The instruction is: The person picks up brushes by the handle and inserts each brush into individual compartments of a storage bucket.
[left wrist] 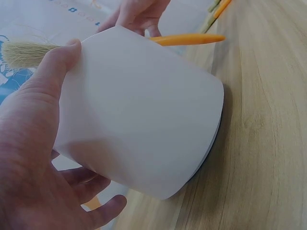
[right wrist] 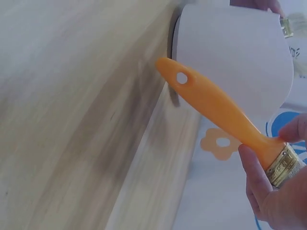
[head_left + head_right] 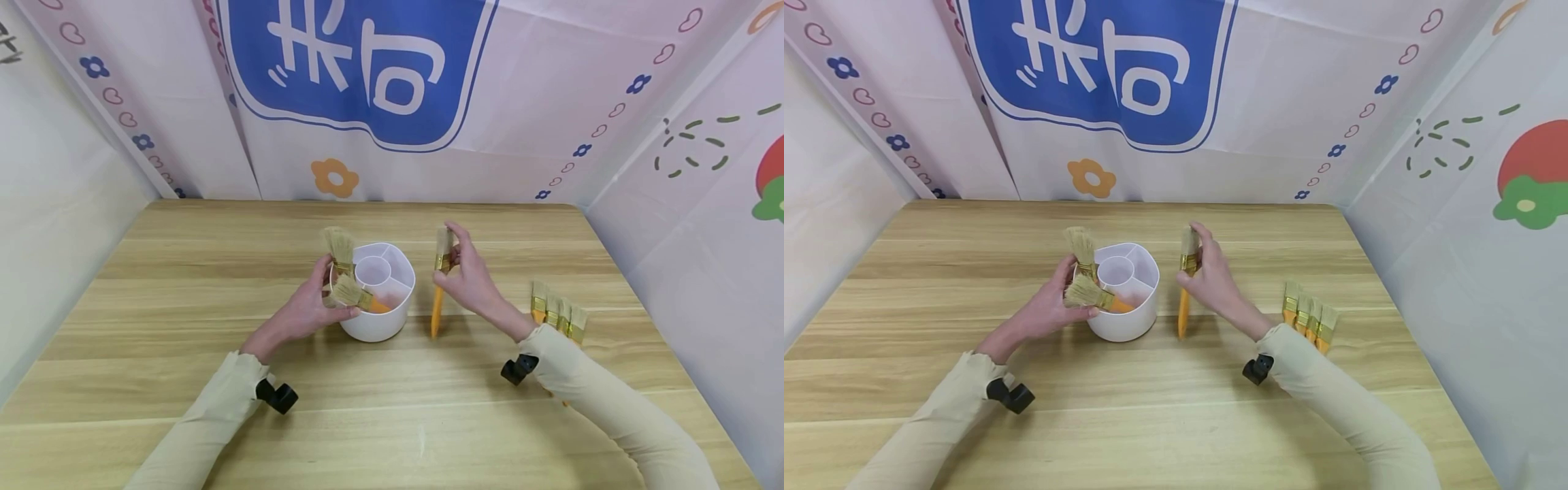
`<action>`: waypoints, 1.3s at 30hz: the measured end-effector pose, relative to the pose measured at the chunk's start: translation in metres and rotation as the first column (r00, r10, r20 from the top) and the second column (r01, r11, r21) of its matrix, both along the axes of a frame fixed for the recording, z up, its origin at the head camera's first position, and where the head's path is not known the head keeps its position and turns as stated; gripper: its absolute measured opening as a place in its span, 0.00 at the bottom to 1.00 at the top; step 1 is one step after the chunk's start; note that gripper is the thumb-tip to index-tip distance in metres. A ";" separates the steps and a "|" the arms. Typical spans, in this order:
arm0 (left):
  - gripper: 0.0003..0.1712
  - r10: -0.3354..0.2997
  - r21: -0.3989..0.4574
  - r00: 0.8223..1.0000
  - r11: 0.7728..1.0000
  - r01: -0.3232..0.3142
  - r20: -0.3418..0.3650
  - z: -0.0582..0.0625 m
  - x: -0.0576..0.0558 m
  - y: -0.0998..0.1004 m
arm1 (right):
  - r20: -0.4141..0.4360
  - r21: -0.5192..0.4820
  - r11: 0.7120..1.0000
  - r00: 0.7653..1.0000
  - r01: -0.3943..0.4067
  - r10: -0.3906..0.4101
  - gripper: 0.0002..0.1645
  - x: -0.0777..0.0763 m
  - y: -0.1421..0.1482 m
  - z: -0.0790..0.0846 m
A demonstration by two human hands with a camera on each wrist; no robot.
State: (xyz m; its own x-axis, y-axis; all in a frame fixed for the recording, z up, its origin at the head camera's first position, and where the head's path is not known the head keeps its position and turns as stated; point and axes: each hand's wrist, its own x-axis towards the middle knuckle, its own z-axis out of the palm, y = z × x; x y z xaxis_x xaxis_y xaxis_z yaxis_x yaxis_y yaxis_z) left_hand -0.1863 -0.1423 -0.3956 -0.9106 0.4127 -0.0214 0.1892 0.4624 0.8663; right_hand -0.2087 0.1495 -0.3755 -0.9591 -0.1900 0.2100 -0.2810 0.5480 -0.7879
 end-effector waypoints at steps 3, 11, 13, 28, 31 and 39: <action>0.60 0.001 -0.004 1.000 1.000 -0.001 0.002 0.001 0.000 0.000 | -0.028 -0.013 1.000 0.999 -0.018 0.017 0.53 0.004 -0.004 0.003; 0.60 -0.001 -0.003 1.000 1.000 0.001 0.010 0.001 0.001 0.001 | -0.071 -0.030 0.999 0.997 -0.035 0.033 0.52 0.010 -0.010 0.009; 0.60 -0.002 0.002 1.000 1.000 0.002 0.010 0.001 0.000 0.001 | -0.078 -0.042 0.998 0.996 -0.042 0.038 0.52 0.011 -0.011 0.009; 0.60 -0.006 0.015 1.000 1.000 0.006 -0.006 -0.001 0.000 0.001 | -0.060 -0.111 0.991 0.996 -0.071 0.065 0.53 0.019 -0.023 0.024; 0.60 -0.006 0.015 1.000 1.000 0.006 -0.012 -0.001 0.000 0.001 | -0.062 -0.122 0.989 0.995 -0.083 0.076 0.53 0.020 -0.026 0.027; 0.60 0.001 0.008 1.000 1.000 -0.001 -0.021 -0.002 0.000 0.001 | -0.087 -0.169 0.981 0.993 -0.098 0.084 0.53 0.021 -0.032 0.035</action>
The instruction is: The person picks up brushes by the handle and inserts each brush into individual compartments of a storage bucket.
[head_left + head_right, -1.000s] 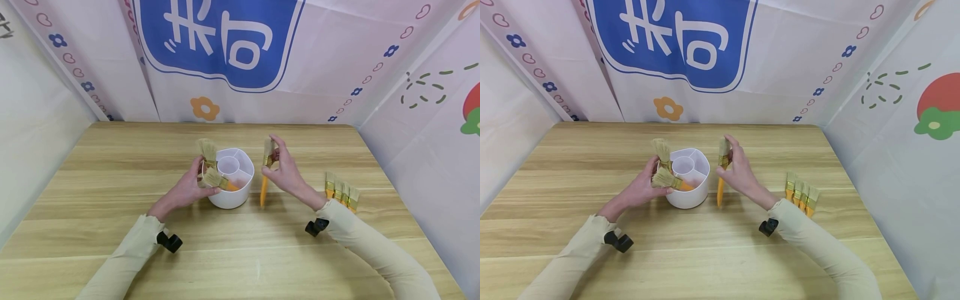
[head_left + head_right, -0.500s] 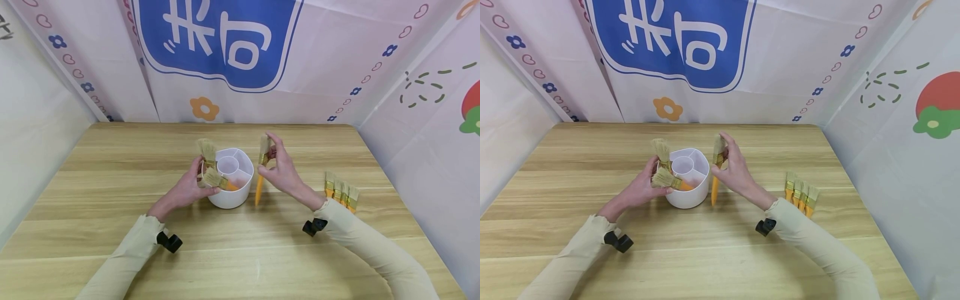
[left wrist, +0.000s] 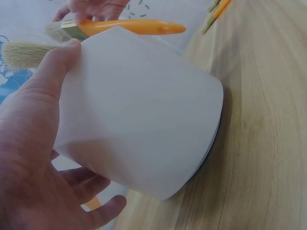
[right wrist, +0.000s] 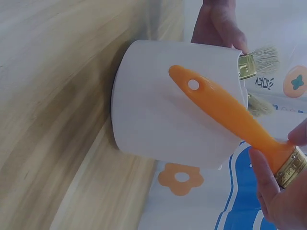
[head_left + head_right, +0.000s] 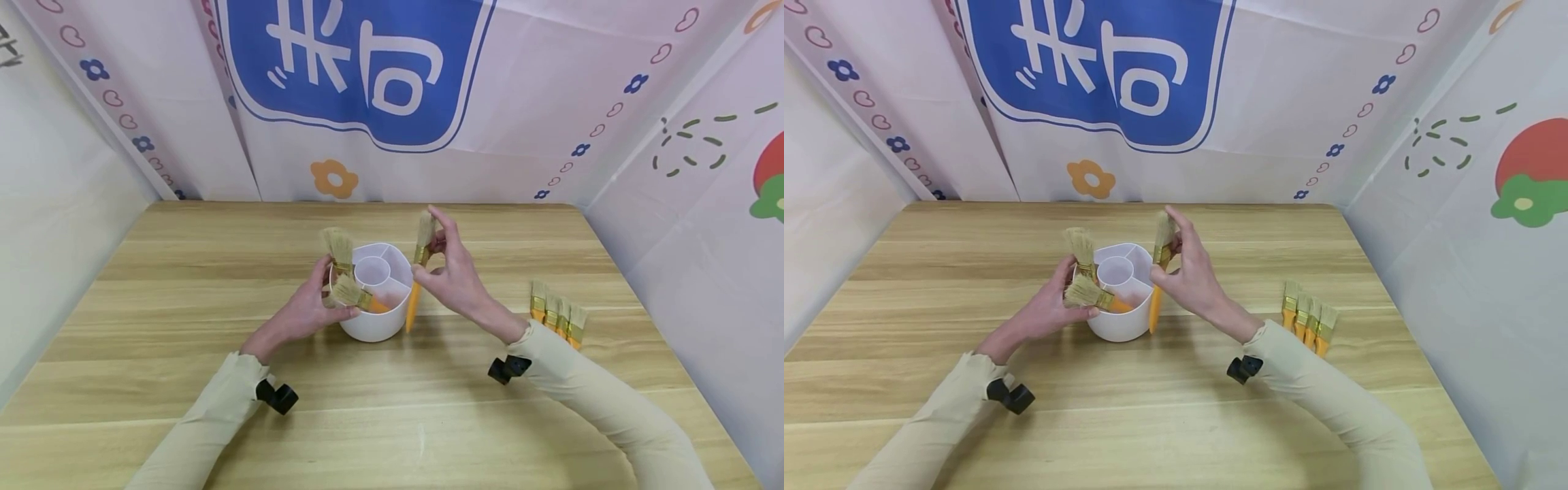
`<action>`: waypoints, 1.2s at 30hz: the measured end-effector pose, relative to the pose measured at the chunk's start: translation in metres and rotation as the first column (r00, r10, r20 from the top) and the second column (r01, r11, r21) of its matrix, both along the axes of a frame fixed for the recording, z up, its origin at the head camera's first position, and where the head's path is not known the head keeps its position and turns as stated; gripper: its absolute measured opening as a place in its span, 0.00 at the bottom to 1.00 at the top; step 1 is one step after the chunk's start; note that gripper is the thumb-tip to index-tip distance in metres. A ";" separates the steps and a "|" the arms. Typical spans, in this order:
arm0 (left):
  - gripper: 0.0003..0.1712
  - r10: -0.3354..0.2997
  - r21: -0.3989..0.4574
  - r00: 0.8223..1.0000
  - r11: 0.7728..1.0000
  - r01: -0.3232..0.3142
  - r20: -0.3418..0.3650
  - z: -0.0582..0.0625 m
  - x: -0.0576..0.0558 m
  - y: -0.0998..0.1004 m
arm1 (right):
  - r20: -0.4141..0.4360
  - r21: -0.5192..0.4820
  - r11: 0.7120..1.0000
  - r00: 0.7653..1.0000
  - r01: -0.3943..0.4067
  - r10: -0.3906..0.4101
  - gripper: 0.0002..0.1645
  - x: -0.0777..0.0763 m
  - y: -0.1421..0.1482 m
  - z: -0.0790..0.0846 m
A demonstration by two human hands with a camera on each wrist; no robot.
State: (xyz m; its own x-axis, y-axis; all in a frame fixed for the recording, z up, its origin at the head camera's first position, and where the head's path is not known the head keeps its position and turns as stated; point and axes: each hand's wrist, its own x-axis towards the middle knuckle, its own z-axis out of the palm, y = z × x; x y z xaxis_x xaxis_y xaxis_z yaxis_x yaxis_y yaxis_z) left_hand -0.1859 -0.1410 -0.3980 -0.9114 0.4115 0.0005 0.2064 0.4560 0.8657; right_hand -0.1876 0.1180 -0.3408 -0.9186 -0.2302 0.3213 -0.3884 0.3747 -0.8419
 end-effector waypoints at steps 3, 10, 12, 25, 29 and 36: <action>0.60 0.001 -0.008 1.000 1.000 -0.001 -0.004 0.000 0.000 0.000 | -0.003 -0.015 1.000 1.000 0.000 0.000 0.53 0.001 -0.002 0.003; 0.59 0.001 -0.003 1.000 1.000 -0.001 -0.006 -0.001 0.000 0.000 | -0.014 -0.053 0.999 1.000 -0.008 0.008 0.52 0.001 -0.003 0.007; 0.59 0.003 0.002 1.000 1.000 -0.003 -0.005 0.000 0.000 0.000 | -0.010 -0.071 0.997 1.000 -0.012 0.011 0.52 0.001 -0.004 0.008; 0.59 0.005 -0.022 1.000 1.000 -0.004 0.003 0.003 0.001 0.000 | -0.032 -0.226 0.974 0.999 -0.003 -0.005 0.53 0.002 -0.008 0.015; 0.59 0.004 -0.019 1.000 1.000 -0.004 0.003 0.003 0.000 0.001 | -0.051 -0.285 0.958 0.999 -0.018 0.003 0.53 0.002 -0.009 0.017; 0.59 0.000 -0.014 1.000 1.000 -0.001 -0.007 0.001 0.000 0.001 | -0.113 -0.364 0.930 0.994 -0.049 0.009 0.54 0.001 -0.010 0.015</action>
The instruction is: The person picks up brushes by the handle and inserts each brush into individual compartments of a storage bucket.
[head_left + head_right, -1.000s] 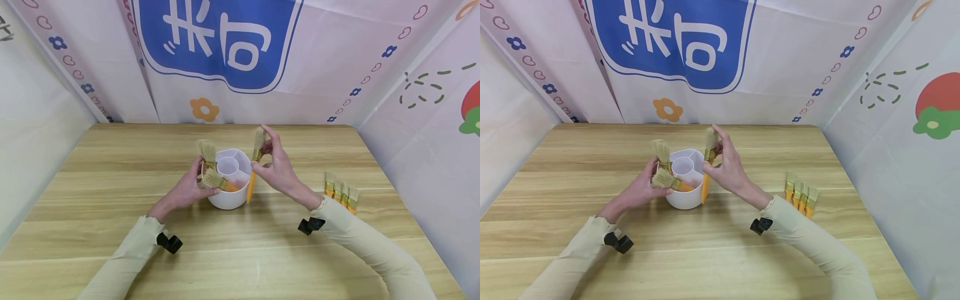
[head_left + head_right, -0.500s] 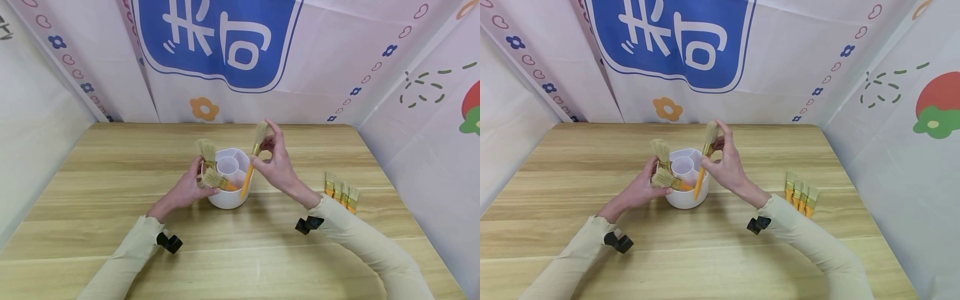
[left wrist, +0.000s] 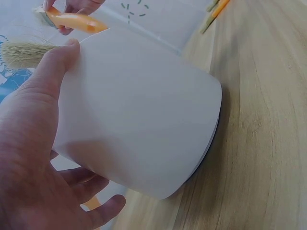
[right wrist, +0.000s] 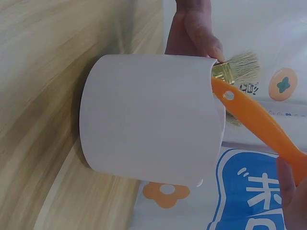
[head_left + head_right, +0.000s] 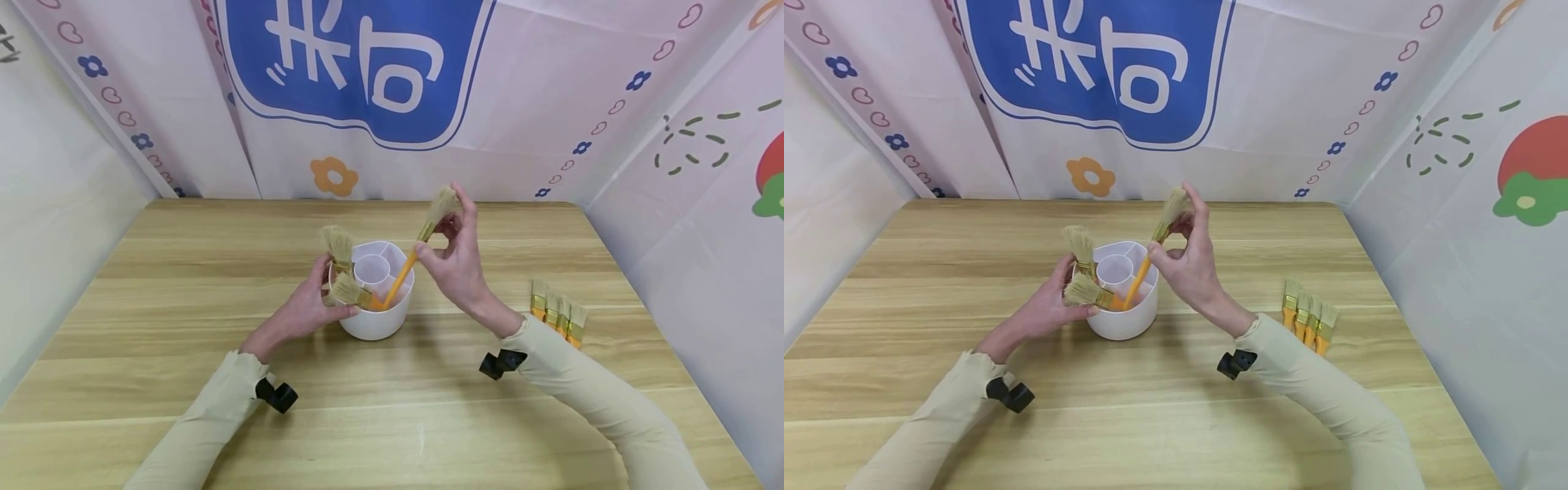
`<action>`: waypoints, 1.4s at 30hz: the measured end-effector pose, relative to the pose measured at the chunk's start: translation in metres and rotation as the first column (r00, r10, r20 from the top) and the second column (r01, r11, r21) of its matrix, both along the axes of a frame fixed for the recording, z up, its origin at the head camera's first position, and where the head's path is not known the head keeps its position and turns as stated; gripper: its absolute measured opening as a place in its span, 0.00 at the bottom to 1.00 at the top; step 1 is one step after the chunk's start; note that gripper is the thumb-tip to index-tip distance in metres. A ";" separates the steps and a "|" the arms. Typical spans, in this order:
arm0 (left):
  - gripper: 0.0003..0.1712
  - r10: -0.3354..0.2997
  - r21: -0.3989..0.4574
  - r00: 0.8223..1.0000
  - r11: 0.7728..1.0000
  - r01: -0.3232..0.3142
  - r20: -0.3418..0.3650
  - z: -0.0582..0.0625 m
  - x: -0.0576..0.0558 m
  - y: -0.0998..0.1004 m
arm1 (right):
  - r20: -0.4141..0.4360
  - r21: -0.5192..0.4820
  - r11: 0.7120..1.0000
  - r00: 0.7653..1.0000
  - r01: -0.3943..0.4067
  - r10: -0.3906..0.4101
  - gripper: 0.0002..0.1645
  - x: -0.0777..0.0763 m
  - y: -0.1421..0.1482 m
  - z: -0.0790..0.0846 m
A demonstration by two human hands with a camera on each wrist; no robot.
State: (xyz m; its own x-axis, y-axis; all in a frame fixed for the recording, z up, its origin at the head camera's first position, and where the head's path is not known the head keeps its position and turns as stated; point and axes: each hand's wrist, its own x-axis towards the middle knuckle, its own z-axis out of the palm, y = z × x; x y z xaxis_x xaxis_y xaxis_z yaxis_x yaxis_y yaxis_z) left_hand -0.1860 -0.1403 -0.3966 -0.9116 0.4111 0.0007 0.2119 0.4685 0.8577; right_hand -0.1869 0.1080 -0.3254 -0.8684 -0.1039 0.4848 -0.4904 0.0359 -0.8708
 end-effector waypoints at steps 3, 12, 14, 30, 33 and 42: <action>0.59 0.003 0.003 1.000 1.000 -0.003 0.001 0.000 0.000 0.000 | -0.055 0.038 0.999 0.998 0.010 -0.008 0.53 0.000 -0.001 -0.004; 0.59 0.005 0.001 1.000 1.000 -0.005 0.020 -0.001 0.000 -0.001 | -0.322 0.251 0.968 0.944 0.012 0.071 0.49 0.002 -0.008 -0.022; 0.59 0.003 -0.003 1.000 1.000 -0.003 0.019 -0.001 0.000 -0.001 | -0.358 0.302 0.953 0.928 0.005 0.108 0.49 0.003 -0.010 -0.025; 0.59 -0.010 0.013 1.000 1.000 0.010 0.008 -0.001 0.001 -0.001 | -0.514 0.629 0.762 0.818 0.155 0.259 0.44 0.008 -0.022 -0.043; 0.58 -0.010 0.016 1.000 1.000 0.009 0.011 -0.002 0.001 -0.001 | -0.519 0.644 0.746 0.813 0.167 0.265 0.45 0.009 -0.023 -0.044; 0.58 -0.008 0.001 1.000 1.000 0.008 0.014 -0.003 0.000 -0.001 | -0.570 0.657 0.717 0.776 0.232 0.271 0.48 0.010 -0.027 -0.048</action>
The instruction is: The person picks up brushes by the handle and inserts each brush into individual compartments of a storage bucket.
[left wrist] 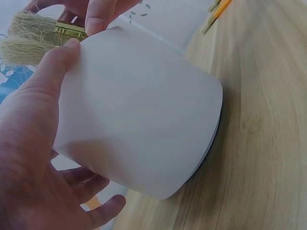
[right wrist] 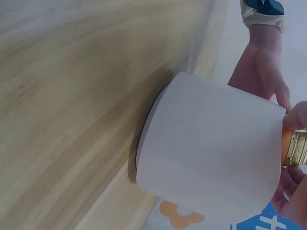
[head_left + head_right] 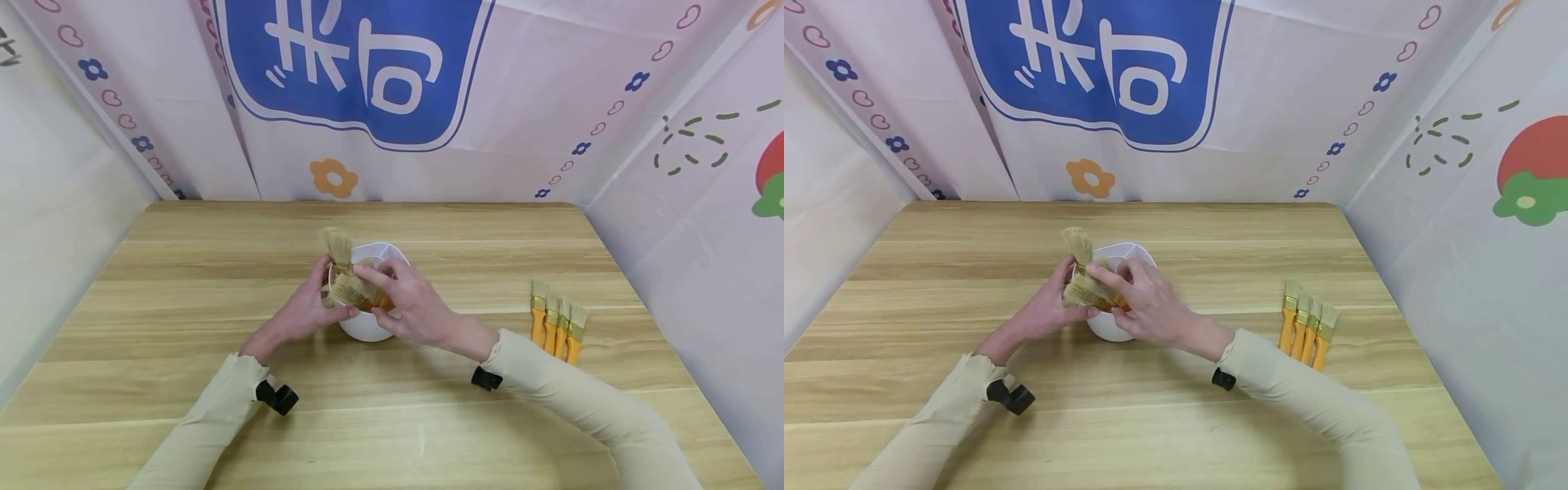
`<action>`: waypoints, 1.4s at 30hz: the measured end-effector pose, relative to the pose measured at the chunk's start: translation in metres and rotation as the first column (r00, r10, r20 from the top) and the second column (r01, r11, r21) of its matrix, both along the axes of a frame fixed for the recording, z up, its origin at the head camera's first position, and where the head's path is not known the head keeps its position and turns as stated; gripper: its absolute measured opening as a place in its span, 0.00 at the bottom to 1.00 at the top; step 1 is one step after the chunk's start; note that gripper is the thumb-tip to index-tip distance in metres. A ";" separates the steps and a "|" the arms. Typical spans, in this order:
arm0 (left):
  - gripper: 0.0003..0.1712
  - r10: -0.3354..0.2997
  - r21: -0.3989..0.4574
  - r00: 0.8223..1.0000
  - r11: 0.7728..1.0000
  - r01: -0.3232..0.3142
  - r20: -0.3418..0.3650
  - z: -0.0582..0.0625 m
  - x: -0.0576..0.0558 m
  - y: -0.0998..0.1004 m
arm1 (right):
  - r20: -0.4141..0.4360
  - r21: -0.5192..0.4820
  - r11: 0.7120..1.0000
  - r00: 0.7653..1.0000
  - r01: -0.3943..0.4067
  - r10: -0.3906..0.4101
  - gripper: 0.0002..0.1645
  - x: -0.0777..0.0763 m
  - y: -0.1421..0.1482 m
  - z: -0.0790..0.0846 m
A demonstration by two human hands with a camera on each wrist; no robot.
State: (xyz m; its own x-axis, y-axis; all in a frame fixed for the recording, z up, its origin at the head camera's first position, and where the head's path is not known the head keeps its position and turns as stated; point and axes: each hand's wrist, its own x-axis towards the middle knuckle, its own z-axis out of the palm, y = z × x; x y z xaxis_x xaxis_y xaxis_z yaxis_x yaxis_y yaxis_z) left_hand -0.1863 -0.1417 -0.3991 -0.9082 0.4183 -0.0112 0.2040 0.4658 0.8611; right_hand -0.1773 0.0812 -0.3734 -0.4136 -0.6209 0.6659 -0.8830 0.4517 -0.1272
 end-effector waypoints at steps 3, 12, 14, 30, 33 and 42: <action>0.58 0.001 0.005 1.000 1.000 -0.001 -0.003 0.000 0.000 0.000 | -0.032 0.019 1.000 0.999 -0.001 0.002 0.50 0.000 -0.001 0.000; 0.58 0.004 0.010 1.000 1.000 -0.004 -0.008 0.000 0.001 0.001 | -0.092 0.024 0.999 0.995 -0.025 0.027 0.64 0.000 -0.002 -0.002; 0.58 0.001 0.015 1.000 1.000 -0.001 -0.007 0.000 0.000 0.002 | -0.087 0.013 0.999 0.996 -0.030 0.031 0.63 0.000 -0.001 -0.003; 0.60 0.003 0.008 1.000 1.000 -0.004 0.020 0.004 0.000 0.000 | 0.215 -0.219 0.972 0.976 0.083 -0.035 0.39 0.002 0.029 -0.015; 0.61 0.006 0.001 1.000 1.000 -0.006 0.017 0.004 0.000 -0.001 | 0.247 -0.229 0.968 0.968 0.106 -0.047 0.39 0.003 0.035 -0.017; 0.59 0.001 0.011 1.000 1.000 -0.001 -0.012 0.002 0.000 -0.001 | 0.357 -0.208 0.959 0.928 0.192 -0.108 0.41 0.002 0.054 -0.024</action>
